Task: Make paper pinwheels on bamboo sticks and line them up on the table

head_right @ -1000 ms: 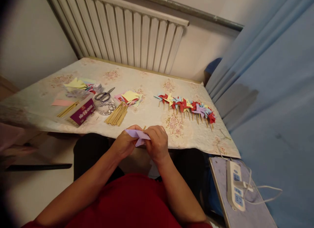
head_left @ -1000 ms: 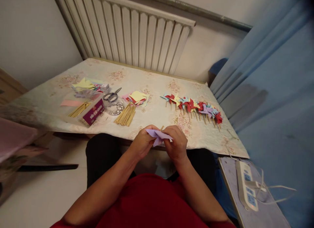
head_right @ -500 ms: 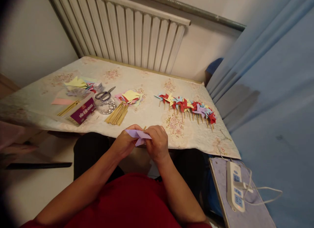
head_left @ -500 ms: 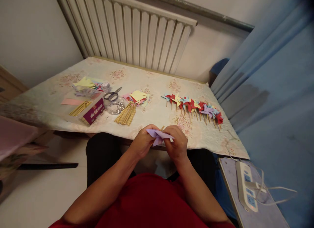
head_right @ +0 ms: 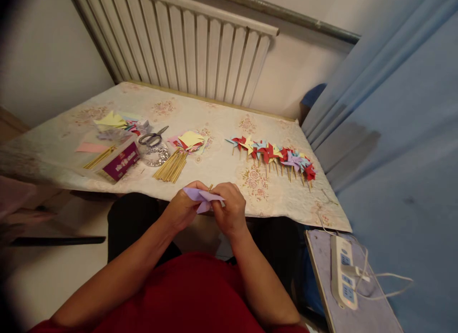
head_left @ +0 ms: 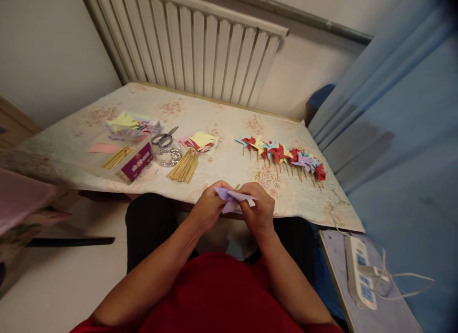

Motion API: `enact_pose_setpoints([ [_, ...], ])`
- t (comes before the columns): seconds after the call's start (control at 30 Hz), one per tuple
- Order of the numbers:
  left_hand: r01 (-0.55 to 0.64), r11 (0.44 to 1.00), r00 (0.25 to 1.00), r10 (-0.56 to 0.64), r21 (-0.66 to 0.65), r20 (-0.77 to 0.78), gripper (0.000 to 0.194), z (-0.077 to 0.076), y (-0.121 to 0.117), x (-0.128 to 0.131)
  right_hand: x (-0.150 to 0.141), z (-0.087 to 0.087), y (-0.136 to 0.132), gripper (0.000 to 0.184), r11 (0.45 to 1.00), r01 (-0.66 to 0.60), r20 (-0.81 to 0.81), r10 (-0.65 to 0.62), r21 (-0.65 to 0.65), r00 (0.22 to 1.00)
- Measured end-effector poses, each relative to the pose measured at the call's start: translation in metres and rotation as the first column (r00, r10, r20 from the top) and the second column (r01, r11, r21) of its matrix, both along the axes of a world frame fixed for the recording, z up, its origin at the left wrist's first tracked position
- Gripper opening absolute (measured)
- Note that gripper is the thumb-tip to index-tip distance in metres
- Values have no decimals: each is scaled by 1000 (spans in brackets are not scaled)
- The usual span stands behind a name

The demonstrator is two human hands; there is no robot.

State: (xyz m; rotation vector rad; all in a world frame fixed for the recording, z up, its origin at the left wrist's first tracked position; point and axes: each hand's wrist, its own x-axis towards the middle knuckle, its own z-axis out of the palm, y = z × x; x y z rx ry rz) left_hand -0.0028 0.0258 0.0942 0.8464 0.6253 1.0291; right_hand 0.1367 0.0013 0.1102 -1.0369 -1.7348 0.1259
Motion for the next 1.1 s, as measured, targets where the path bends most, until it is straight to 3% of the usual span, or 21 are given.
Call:
enact_pose_setpoints([
  [0.3, -45, 999, 997, 47, 23, -58, 15, 3, -1, 0, -3, 6, -1, 10, 998, -32, -97, 27, -46, 995],
  [0.73, 4, 999, 1000, -3, -39, 30, 17, 2, -1, 1, -4, 0, -2, 12, 1000, 16, -46, -15, 24, 999],
  [1.1, -26, 999, 998, 28, 34, -53, 22, -1, 2, -2, -4, 5, -1, 9, 996, -28, -130, 18, -82, 991],
])
